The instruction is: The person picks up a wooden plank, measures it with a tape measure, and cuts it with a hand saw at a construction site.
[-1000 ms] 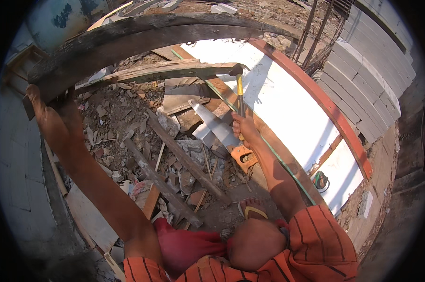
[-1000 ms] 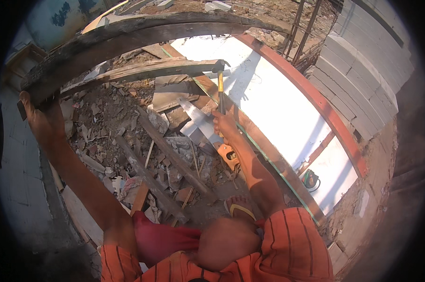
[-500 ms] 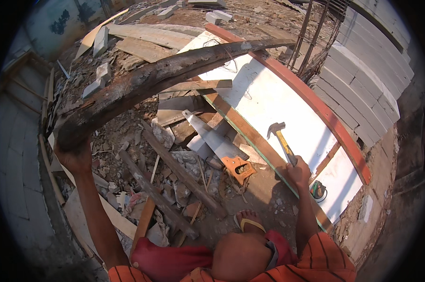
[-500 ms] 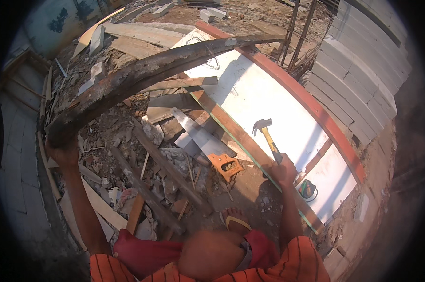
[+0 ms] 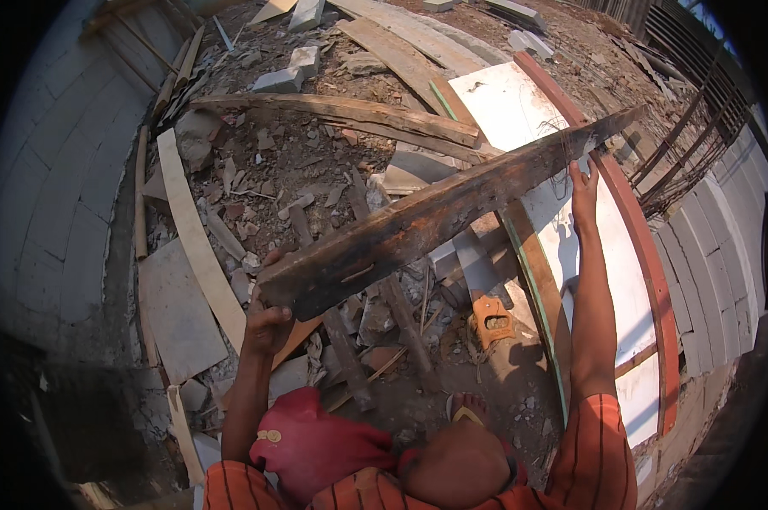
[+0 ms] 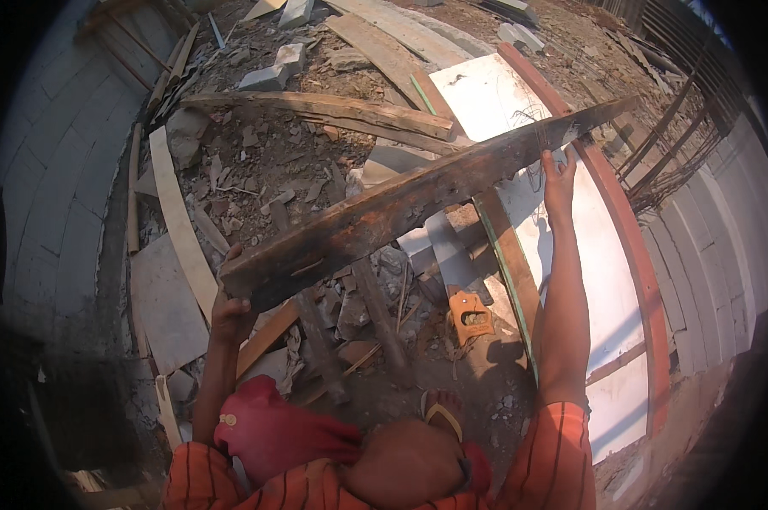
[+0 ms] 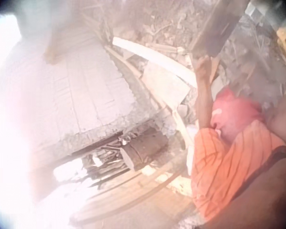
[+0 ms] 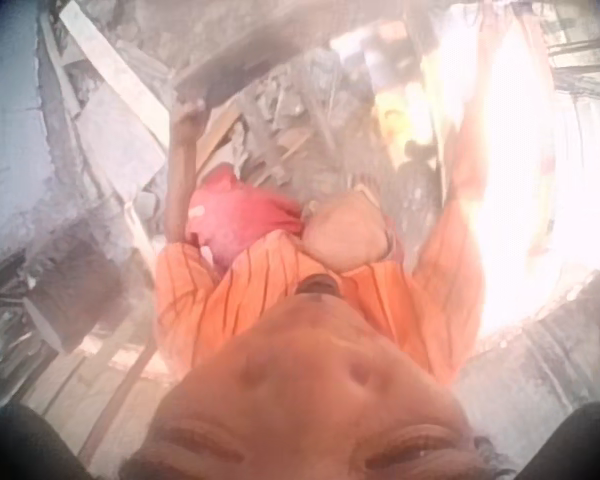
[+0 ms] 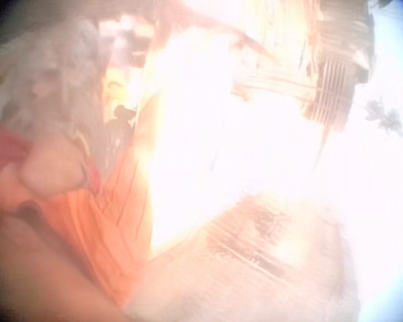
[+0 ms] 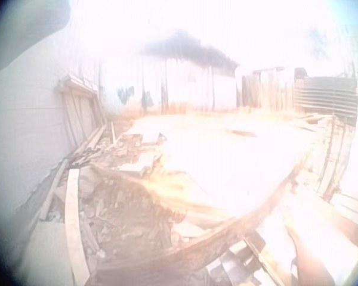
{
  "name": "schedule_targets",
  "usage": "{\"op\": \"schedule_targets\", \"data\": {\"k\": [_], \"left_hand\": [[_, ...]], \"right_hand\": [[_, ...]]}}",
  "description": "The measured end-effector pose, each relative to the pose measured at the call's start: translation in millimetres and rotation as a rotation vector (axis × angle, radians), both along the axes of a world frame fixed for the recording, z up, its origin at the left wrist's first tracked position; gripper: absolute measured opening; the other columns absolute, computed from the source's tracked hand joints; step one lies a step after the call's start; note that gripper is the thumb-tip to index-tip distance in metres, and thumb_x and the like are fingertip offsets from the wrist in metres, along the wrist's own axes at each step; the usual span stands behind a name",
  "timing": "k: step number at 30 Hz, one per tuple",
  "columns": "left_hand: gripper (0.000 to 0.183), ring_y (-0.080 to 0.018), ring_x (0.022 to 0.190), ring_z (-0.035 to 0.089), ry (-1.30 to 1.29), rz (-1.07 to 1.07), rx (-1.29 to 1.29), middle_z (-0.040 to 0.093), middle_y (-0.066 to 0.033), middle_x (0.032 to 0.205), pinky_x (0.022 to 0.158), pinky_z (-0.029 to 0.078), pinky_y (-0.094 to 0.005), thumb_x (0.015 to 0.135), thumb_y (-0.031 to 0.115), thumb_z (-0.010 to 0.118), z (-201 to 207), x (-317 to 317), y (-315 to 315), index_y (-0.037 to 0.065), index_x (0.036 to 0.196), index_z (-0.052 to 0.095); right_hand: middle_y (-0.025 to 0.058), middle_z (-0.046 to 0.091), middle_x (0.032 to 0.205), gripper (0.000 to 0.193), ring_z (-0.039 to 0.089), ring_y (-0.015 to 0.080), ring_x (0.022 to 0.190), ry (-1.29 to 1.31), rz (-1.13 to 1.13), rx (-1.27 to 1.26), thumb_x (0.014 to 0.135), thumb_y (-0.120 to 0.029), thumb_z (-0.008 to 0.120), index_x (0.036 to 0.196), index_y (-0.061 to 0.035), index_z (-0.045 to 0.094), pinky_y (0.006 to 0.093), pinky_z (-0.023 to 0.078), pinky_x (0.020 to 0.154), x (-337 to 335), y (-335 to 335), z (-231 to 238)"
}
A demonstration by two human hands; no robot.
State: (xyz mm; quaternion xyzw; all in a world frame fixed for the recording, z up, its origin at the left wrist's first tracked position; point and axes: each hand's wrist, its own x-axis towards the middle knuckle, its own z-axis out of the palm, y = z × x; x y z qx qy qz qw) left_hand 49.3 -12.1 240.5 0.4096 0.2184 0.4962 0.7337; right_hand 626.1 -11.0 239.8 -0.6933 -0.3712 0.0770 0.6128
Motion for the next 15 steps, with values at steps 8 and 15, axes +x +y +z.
{"op": "schedule_targets", "data": {"k": [8, 15], "left_hand": [[0.088, -0.0250, 0.124, 0.047, 0.005, -0.068, -0.331, 0.046, -0.0125, 0.135, 0.100, 0.042, -0.0371, 0.060, -0.012, 0.054, -92.2, -15.7, -27.1, 0.007, 0.143, 0.032], [0.078, -0.0283, 0.121, 0.052, -0.040, -0.120, -0.437, 0.048, -0.0132, 0.136, 0.104, 0.039, -0.0420, 0.067, -0.004, 0.053, -160.7, -24.9, -40.4, 0.006, 0.142, 0.034]], "right_hand": [[0.0188, 0.063, 0.111, 0.057, 0.060, 0.0285, 0.104, -0.122, -0.091, -0.236, 0.093, -0.037, 0.056, 0.138, -0.0077, 0.038, 0.0384, 0.043, 0.090, -35.1, 26.8, -37.2], [0.0230, 0.062, 0.092, 0.030, 0.059, 0.0411, 0.086, -0.307, -0.023, -0.362, 0.099, -0.026, 0.040, 0.110, -0.0008, 0.052, 0.0459, 0.044, 0.076, -69.8, 0.3, -41.4]]}}
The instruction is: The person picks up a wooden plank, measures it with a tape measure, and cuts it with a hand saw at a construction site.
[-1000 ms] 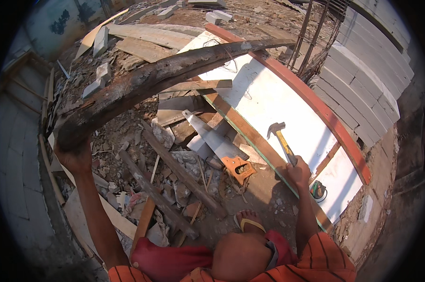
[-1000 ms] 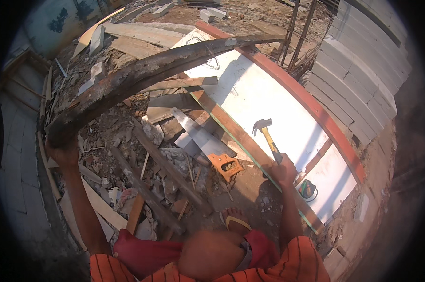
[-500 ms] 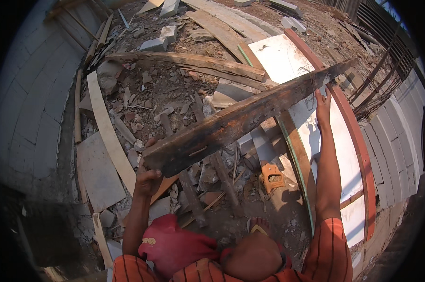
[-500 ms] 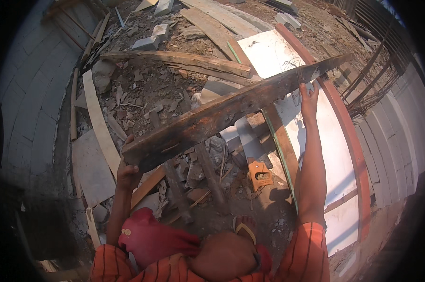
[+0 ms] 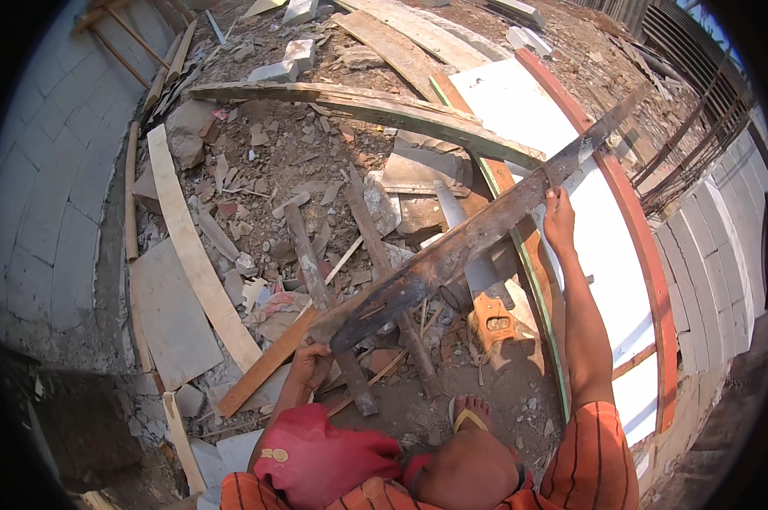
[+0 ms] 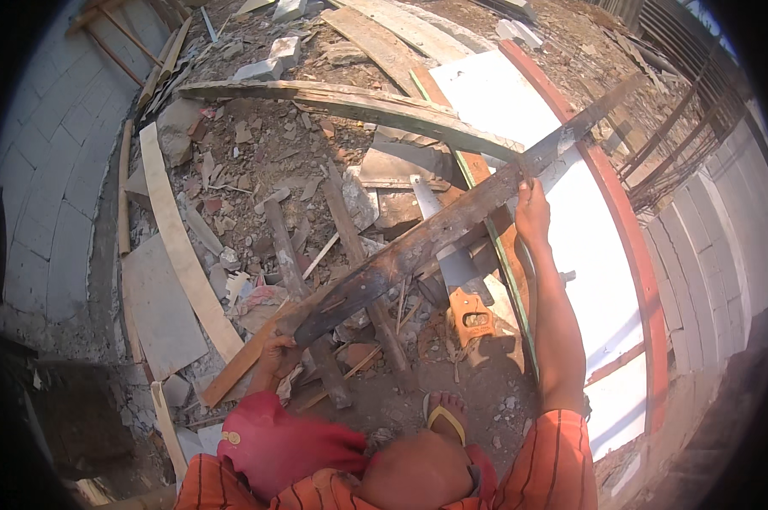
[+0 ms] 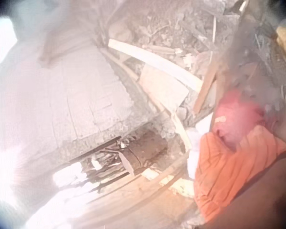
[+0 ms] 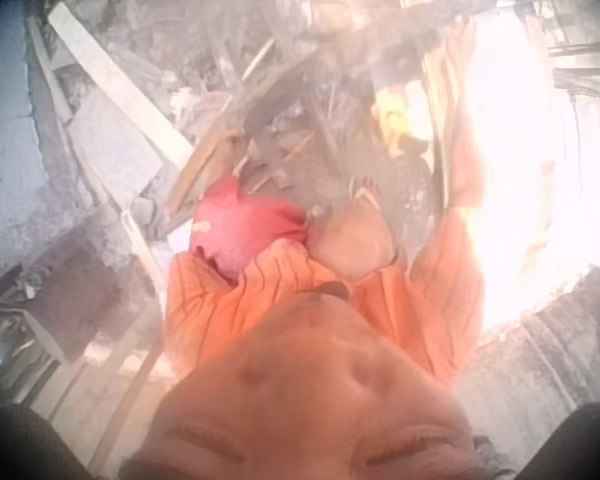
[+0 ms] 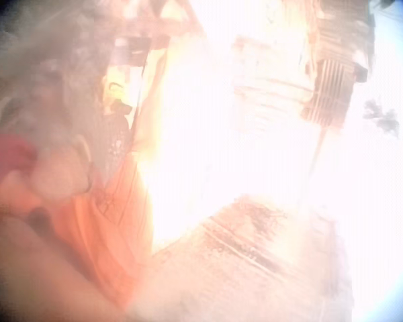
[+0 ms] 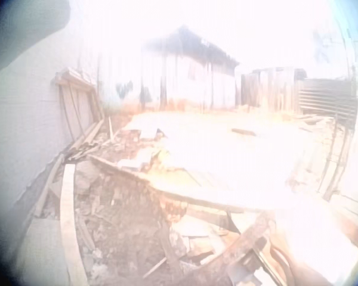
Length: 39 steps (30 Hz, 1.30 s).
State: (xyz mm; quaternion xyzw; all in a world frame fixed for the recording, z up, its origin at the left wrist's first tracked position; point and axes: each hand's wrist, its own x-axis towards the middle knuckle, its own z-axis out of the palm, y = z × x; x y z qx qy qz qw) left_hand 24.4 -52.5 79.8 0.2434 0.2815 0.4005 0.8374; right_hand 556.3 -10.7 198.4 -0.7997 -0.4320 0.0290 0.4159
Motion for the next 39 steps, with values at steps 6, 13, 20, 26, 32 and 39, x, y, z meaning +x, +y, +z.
{"op": "schedule_targets", "data": {"k": [6, 13, 20, 26, 32, 39], "left_hand": [[0.062, -0.0258, 0.117, 0.052, 0.205, 0.195, -0.007, 0.054, -0.0114, 0.130, 0.098, 0.040, -0.0427, 0.085, 0.039, 0.059, 11.2, -8.8, -0.5, 0.006, 0.135, 0.044], [0.062, -0.0270, 0.112, 0.057, 0.447, 0.372, 0.267, 0.052, -0.0132, 0.129, 0.082, 0.049, -0.0396, 0.092, 0.037, 0.054, 41.9, -59.8, 40.1, 0.005, 0.141, 0.034], [0.046, -0.0228, 0.105, 0.060, 0.517, 0.446, 0.181, 0.062, -0.0062, 0.117, 0.082, 0.044, -0.0364, 0.095, 0.041, 0.046, 55.2, -95.9, 94.1, 0.011, 0.129, 0.052], [0.039, -0.0236, 0.106, 0.060, 0.449, 0.265, 0.117, 0.064, -0.0087, 0.117, 0.091, 0.044, -0.0382, 0.098, 0.035, 0.043, -21.7, -157.1, 91.3, 0.007, 0.120, 0.060], [0.040, -0.0245, 0.106, 0.060, 0.636, 0.249, 0.212, 0.064, -0.0110, 0.117, 0.095, 0.044, -0.0380, 0.099, 0.031, 0.040, -65.5, -171.8, 74.8, 0.002, 0.120, 0.059], [0.051, -0.0272, 0.112, 0.058, 0.550, 0.437, 0.127, 0.061, -0.0170, 0.119, 0.101, 0.039, -0.0392, 0.100, 0.034, 0.033, 2.1, -258.2, 61.3, -0.004, 0.125, 0.054]], "right_hand": [[0.0151, 0.059, 0.084, 0.033, 0.057, 0.0302, 0.080, 0.088, 0.167, 0.151, 0.101, -0.033, 0.041, 0.103, -0.0028, 0.055, 0.0390, 0.044, 0.072, -66.2, -58.9, -29.5], [0.0153, 0.061, 0.076, 0.027, 0.060, 0.0343, 0.066, -0.030, 0.649, 0.116, 0.098, -0.030, 0.047, 0.100, -0.0052, 0.058, 0.0452, 0.044, 0.057, -154.1, -81.8, 49.3], [0.0171, 0.062, 0.077, 0.031, 0.061, 0.0335, 0.073, 0.264, 0.976, -0.396, 0.098, -0.030, 0.046, 0.098, -0.0020, 0.059, 0.0426, 0.046, 0.065, -136.1, -125.9, 116.9], [0.0017, 0.053, 0.080, 0.049, 0.053, 0.0132, 0.073, 0.787, -0.011, 0.590, 0.098, -0.042, 0.047, 0.125, -0.0012, 0.049, 0.0280, 0.047, 0.066, 76.7, -224.7, 93.4], [0.0300, 0.027, 0.141, 0.088, 0.036, 0.0390, 0.129, 0.871, -0.433, 0.577, 0.090, -0.057, 0.053, 0.146, -0.0001, 0.016, 0.0449, 0.034, 0.105, 144.3, -268.3, 39.3], [0.0279, 0.032, 0.142, 0.070, 0.045, 0.0377, 0.123, 1.022, -0.113, 0.339, 0.092, -0.037, 0.057, 0.143, 0.0023, 0.028, 0.0435, 0.039, 0.102, 98.5, -117.3, 6.8]]}}
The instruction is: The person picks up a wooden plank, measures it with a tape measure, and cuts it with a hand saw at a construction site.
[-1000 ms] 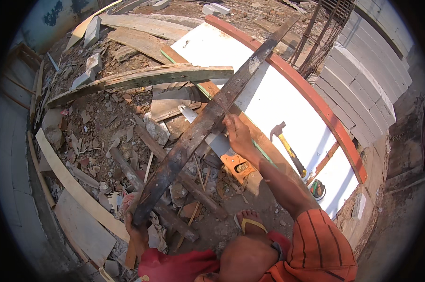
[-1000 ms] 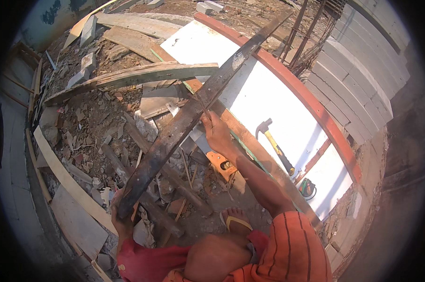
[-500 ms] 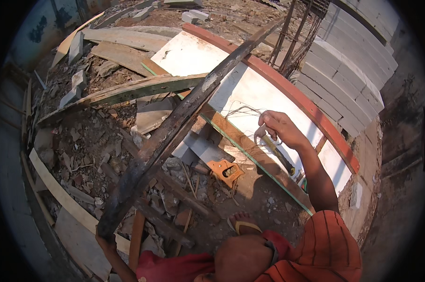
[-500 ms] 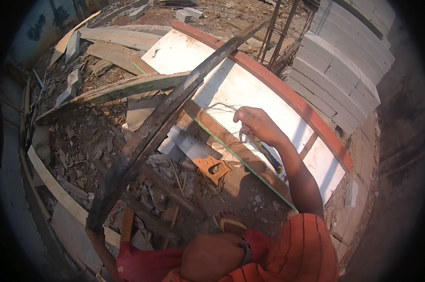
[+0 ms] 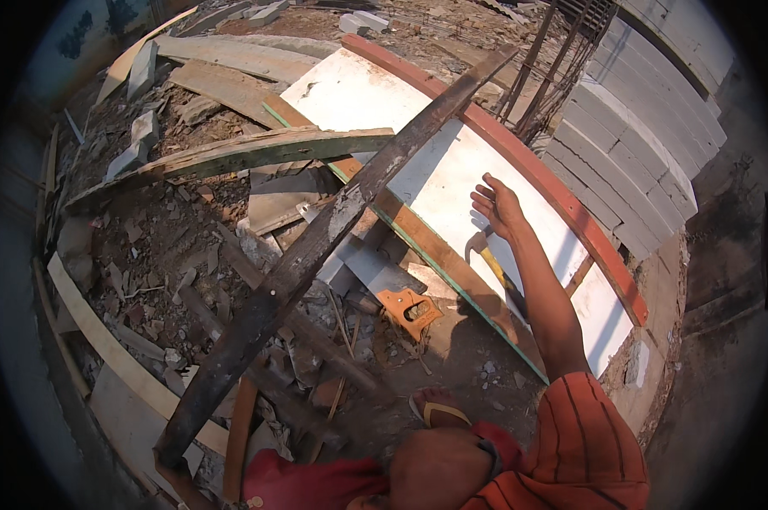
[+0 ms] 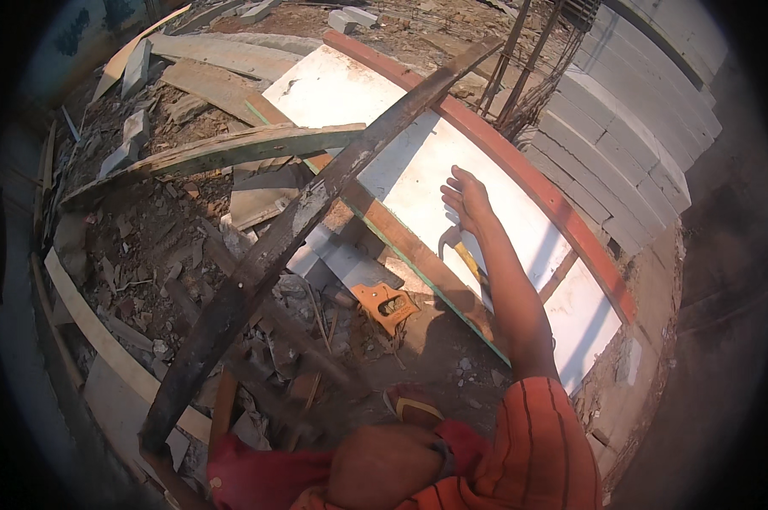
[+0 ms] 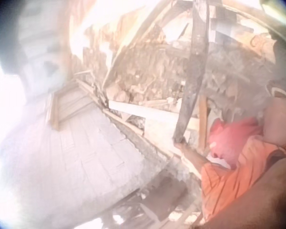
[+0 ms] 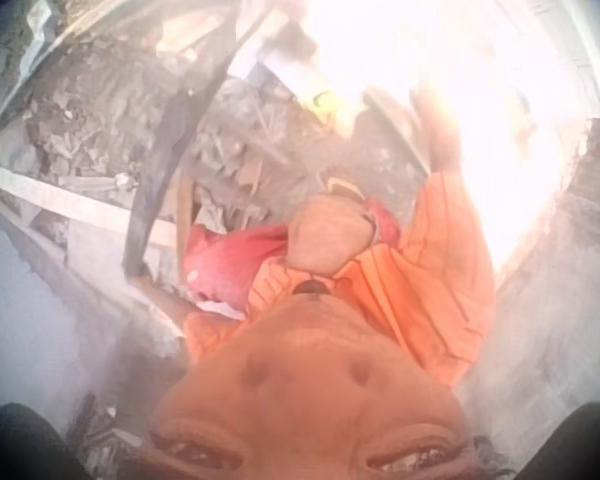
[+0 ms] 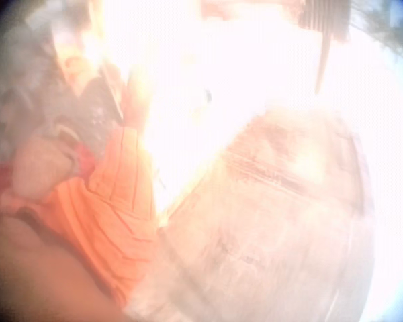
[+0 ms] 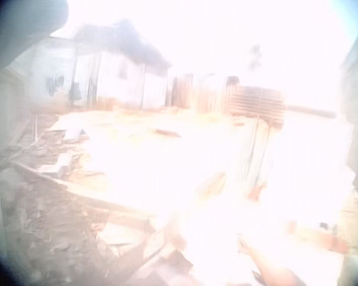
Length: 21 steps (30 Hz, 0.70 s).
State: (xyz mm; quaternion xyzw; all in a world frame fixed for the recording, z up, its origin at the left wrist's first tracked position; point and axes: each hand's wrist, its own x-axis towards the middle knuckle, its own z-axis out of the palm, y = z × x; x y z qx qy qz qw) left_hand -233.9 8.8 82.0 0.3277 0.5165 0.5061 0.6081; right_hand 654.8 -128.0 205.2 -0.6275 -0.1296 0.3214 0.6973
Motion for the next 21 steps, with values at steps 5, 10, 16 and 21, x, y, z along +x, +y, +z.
{"op": "schedule_targets", "data": {"k": [5, 10, 16, 21], "left_hand": [[0.049, -0.0279, 0.092, 0.065, -0.147, 0.257, -0.131, 0.066, -0.0161, 0.104, 0.083, 0.052, -0.0367, 0.094, 0.039, 0.044, 35.1, -121.4, -30.4, -0.005, 0.111, 0.059], [0.024, -0.0232, 0.087, 0.052, -0.068, 0.435, -0.264, 0.058, -0.0077, 0.094, 0.072, 0.041, -0.0414, 0.086, 0.036, 0.058, 28.9, -91.9, 11.7, 0.015, 0.098, 0.058], [0.029, -0.0166, 0.066, 0.054, 0.017, 0.684, -0.129, 0.060, -0.0045, 0.082, 0.056, 0.040, -0.0337, 0.086, 0.040, 0.054, 96.1, -210.9, -62.7, 0.013, 0.095, 0.059], [0.063, -0.0331, 0.123, 0.040, 0.198, 1.164, 0.125, 0.035, -0.0193, 0.139, 0.092, 0.040, -0.0491, 0.087, 0.034, 0.053, 164.9, -259.6, -115.4, 0.017, 0.144, 0.032]], "right_hand": [[0.0260, 0.035, 0.139, 0.095, 0.040, 0.0339, 0.127, 0.259, 0.069, 0.197, 0.085, -0.059, 0.058, 0.147, -0.0007, 0.017, 0.0404, 0.036, 0.104, -25.5, 133.3, -10.9], [0.0076, 0.062, 0.108, 0.031, 0.063, 0.0210, 0.095, 0.129, 0.218, 0.078, 0.091, -0.030, 0.059, 0.111, -0.0070, 0.057, 0.0335, 0.051, 0.088, 51.7, 151.6, -25.3], [0.0109, 0.060, 0.112, 0.035, 0.060, 0.0202, 0.102, 0.112, 0.350, 0.125, 0.090, -0.024, 0.063, 0.115, -0.0011, 0.055, 0.0306, 0.052, 0.089, -91.9, 162.6, -16.1], [0.0134, 0.059, 0.114, 0.039, 0.058, 0.0231, 0.106, 0.224, 0.409, 0.195, 0.089, -0.022, 0.066, 0.116, 0.0020, 0.052, 0.0343, 0.049, 0.094, -216.9, 140.3, 10.4]]}}
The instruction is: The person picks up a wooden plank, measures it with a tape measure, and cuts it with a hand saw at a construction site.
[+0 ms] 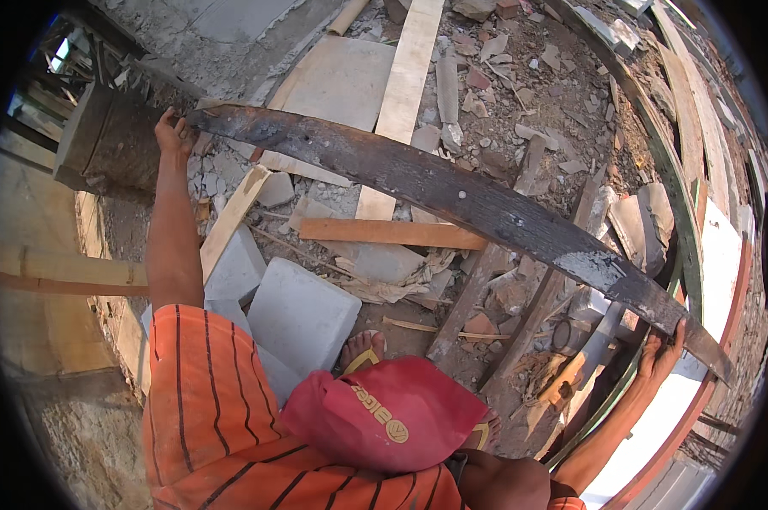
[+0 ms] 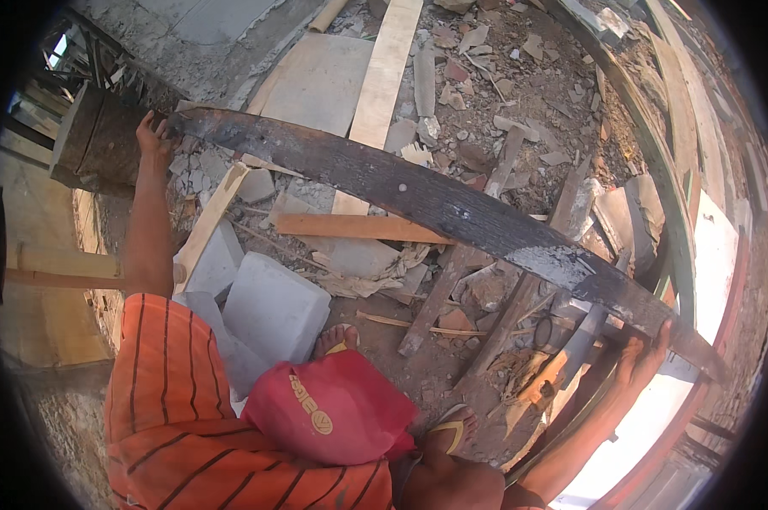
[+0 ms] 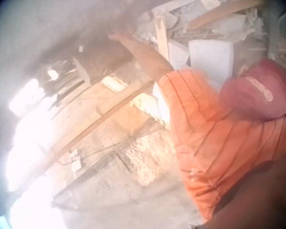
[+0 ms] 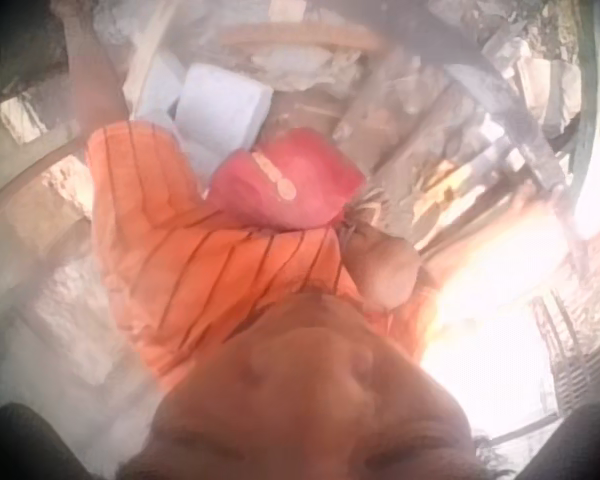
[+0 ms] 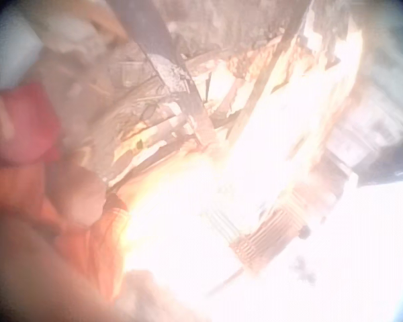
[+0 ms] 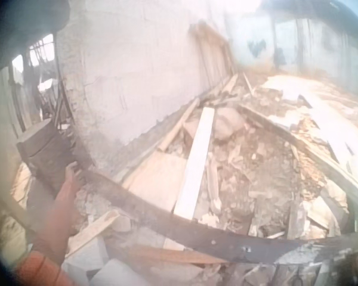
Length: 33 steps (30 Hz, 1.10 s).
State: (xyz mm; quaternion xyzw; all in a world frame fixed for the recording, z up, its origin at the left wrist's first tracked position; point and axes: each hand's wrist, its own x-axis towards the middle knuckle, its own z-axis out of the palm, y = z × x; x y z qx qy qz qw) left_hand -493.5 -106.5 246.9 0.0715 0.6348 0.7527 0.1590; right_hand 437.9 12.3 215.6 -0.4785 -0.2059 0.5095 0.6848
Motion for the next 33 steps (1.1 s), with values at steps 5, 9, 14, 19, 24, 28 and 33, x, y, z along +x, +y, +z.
{"op": "schedule_targets", "data": {"k": [5, 9, 14, 19, 24, 28, 33], "left_hand": [[0.045, -0.0271, 0.131, 0.038, 0.384, 0.157, -0.110, 0.042, -0.0155, 0.141, 0.098, 0.033, -0.0441, 0.090, 0.023, 0.053, 9.2, -3.4, -5.6, 0.006, 0.132, 0.049], [0.053, -0.0248, 0.124, 0.046, 0.455, -0.314, -0.191, 0.048, -0.0114, 0.136, 0.102, 0.033, -0.0386, 0.085, 0.020, 0.060, -4.7, 113.4, 71.7, 0.005, 0.134, 0.046], [0.056, -0.0288, 0.131, 0.041, 0.683, -0.939, -0.381, 0.045, -0.0187, 0.138, 0.107, 0.033, -0.0420, 0.083, 0.019, 0.063, -31.4, 323.0, 123.0, 0.005, 0.134, 0.045], [0.070, -0.0331, 0.125, 0.046, 1.217, -1.367, -0.315, 0.050, -0.0172, 0.130, 0.104, 0.035, -0.0467, 0.071, 0.018, 0.076, -53.7, 505.0, 114.0, 0.005, 0.133, 0.045], [0.083, -0.0321, 0.119, 0.049, 1.751, -1.262, -0.393, 0.053, -0.0131, 0.127, 0.099, 0.037, -0.0469, 0.063, 0.024, 0.083, -91.8, 572.9, 95.5, 0.012, 0.135, 0.044], [0.076, -0.0299, 0.105, 0.058, 1.757, -1.191, -0.486, 0.061, -0.0105, 0.116, 0.091, 0.044, -0.0432, 0.063, 0.018, 0.081, -119.6, 564.0, 116.9, 0.011, 0.132, 0.050], [0.059, -0.0249, 0.080, 0.066, 1.211, -1.949, -0.787, 0.069, -0.0083, 0.095, 0.078, 0.051, -0.0392, 0.061, 0.010, 0.080, -61.9, 557.1, 174.5, 0.005, 0.117, 0.060]], "right_hand": [[0.0127, 0.063, 0.105, 0.031, 0.062, 0.0238, 0.101, 0.221, 0.199, -0.111, 0.086, -0.014, 0.069, 0.110, 0.0002, 0.055, 0.0392, 0.049, 0.095, -182.5, -23.1, -34.0], [0.0105, 0.060, 0.107, 0.041, 0.060, 0.0196, 0.096, 0.287, 0.500, -0.385, 0.085, -0.009, 0.068, 0.119, 0.0029, 0.050, 0.0360, 0.051, 0.084, -252.2, -49.5, -90.6], [0.0093, 0.060, 0.110, 0.049, 0.059, 0.0162, 0.094, 0.071, 0.635, -0.371, 0.084, -0.012, 0.069, 0.128, -0.0022, 0.048, 0.0323, 0.049, 0.079, -234.8, -81.8, -100.3], [0.0079, 0.062, 0.104, 0.049, 0.060, 0.0126, 0.084, -0.018, 0.605, -0.327, 0.085, -0.014, 0.068, 0.128, -0.0035, 0.049, 0.0284, 0.050, 0.071, -181.4, -103.0, -107.2], [0.0065, 0.064, 0.098, 0.044, 0.061, 0.0148, 0.082, 0.076, 0.375, -0.414, 0.085, -0.018, 0.067, 0.125, -0.0043, 0.052, 0.0311, 0.050, 0.071, -113.8, -142.5, -106.3], [0.0052, 0.063, 0.097, 0.041, 0.060, 0.0143, 0.078, 0.155, 0.214, -0.472, 0.085, -0.018, 0.066, 0.122, -0.0044, 0.054, 0.0297, 0.050, 0.069, -80.3, -180.0, -126.0], [0.0049, 0.063, 0.097, 0.038, 0.058, 0.0135, 0.080, 0.132, 0.198, -0.485, 0.087, -0.017, 0.064, 0.121, -0.0049, 0.055, 0.0283, 0.049, 0.071, -67.2, -203.9, -132.9]]}}
